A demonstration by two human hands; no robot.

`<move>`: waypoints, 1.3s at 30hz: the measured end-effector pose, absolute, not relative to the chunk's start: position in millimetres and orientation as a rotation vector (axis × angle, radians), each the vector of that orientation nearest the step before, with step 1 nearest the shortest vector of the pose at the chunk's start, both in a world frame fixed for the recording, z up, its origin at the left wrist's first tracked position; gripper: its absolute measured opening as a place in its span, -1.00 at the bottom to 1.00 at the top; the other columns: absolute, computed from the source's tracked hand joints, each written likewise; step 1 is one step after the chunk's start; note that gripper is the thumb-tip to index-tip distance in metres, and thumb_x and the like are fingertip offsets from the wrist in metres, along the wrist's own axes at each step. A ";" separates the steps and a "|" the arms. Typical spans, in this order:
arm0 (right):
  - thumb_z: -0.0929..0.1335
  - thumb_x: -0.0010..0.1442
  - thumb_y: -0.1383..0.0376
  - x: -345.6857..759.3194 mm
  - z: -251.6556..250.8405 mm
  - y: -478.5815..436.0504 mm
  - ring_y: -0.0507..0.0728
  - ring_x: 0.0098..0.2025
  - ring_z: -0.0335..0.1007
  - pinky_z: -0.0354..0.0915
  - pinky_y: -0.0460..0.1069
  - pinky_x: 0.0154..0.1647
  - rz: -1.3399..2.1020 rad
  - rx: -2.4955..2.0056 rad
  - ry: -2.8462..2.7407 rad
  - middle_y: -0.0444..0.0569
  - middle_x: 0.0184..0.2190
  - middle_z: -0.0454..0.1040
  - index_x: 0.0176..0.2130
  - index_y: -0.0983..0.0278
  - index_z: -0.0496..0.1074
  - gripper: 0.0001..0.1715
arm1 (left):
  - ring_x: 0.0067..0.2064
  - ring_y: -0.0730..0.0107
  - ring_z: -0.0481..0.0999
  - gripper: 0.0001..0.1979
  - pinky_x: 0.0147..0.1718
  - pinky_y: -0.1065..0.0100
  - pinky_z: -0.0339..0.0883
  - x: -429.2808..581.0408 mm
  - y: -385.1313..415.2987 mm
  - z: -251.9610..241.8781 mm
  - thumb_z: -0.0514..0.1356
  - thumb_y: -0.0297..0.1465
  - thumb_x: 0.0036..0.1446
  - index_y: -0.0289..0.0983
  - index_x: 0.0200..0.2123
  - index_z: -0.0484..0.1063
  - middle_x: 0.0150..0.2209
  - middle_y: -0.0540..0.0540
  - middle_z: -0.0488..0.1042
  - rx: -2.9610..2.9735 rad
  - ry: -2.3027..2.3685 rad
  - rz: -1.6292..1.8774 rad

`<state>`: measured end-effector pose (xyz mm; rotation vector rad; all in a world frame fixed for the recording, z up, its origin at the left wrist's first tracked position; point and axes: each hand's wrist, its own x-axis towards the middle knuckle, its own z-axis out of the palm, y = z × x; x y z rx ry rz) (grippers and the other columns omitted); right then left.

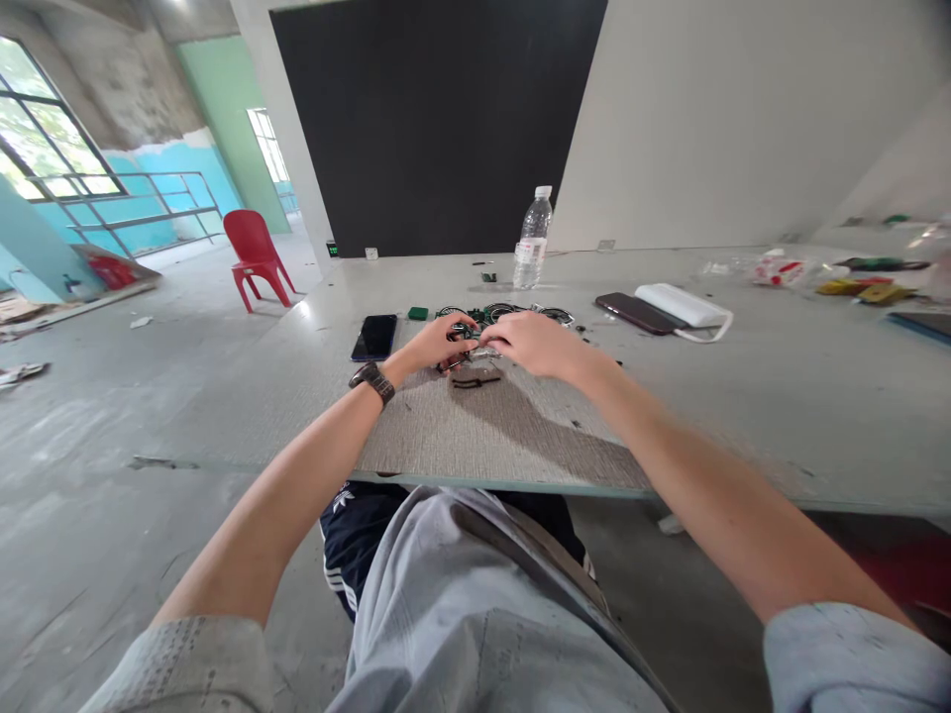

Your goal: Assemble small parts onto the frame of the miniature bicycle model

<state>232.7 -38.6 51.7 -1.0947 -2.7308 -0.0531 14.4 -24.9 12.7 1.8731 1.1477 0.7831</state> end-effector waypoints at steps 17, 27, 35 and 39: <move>0.18 0.45 0.38 210.5 39.1 -51.4 0.16 -0.22 0.41 0.14 0.02 -0.27 -0.117 -1.227 -2.739 0.15 -0.16 0.51 0.00 0.33 0.56 -0.60 | -0.55 0.48 0.53 -0.76 -0.62 0.46 0.38 13.1 -18.3 5.8 0.22 -0.44 0.37 -0.21 0.06 0.32 -0.31 -0.05 0.55 1.937 1.086 0.838; 0.18 0.44 0.42 206.8 32.8 -53.2 0.13 -0.30 0.37 0.10 0.01 -0.34 -0.183 -1.242 -2.761 0.16 -0.17 0.49 -0.05 0.36 0.53 -0.65 | -0.56 0.49 0.52 -0.77 -0.60 0.49 0.39 19.5 -30.0 15.5 0.18 -0.54 0.35 -0.23 0.04 0.31 -0.43 0.03 0.50 1.875 1.173 0.829; 0.15 0.42 0.45 198.7 33.4 -64.0 0.15 -0.27 0.42 0.16 0.02 -0.31 -0.287 -1.277 -2.727 0.20 -0.09 0.48 0.03 0.40 0.46 -0.62 | -0.56 0.44 0.52 -0.80 -0.60 0.51 0.32 20.2 -28.9 12.7 0.16 -0.54 0.36 -0.25 0.00 0.33 -0.55 0.07 0.43 1.861 1.166 0.839; 0.13 0.40 0.44 198.5 35.7 -68.9 0.16 -0.25 0.42 0.20 0.03 -0.30 -0.280 -1.267 -2.673 0.30 0.04 0.40 0.15 0.44 0.36 -0.57 | -0.58 0.48 0.50 -0.86 -0.61 0.51 0.29 19.7 -25.6 10.4 0.19 -0.48 0.38 -0.24 -0.03 0.33 -0.53 0.05 0.45 1.872 1.170 0.854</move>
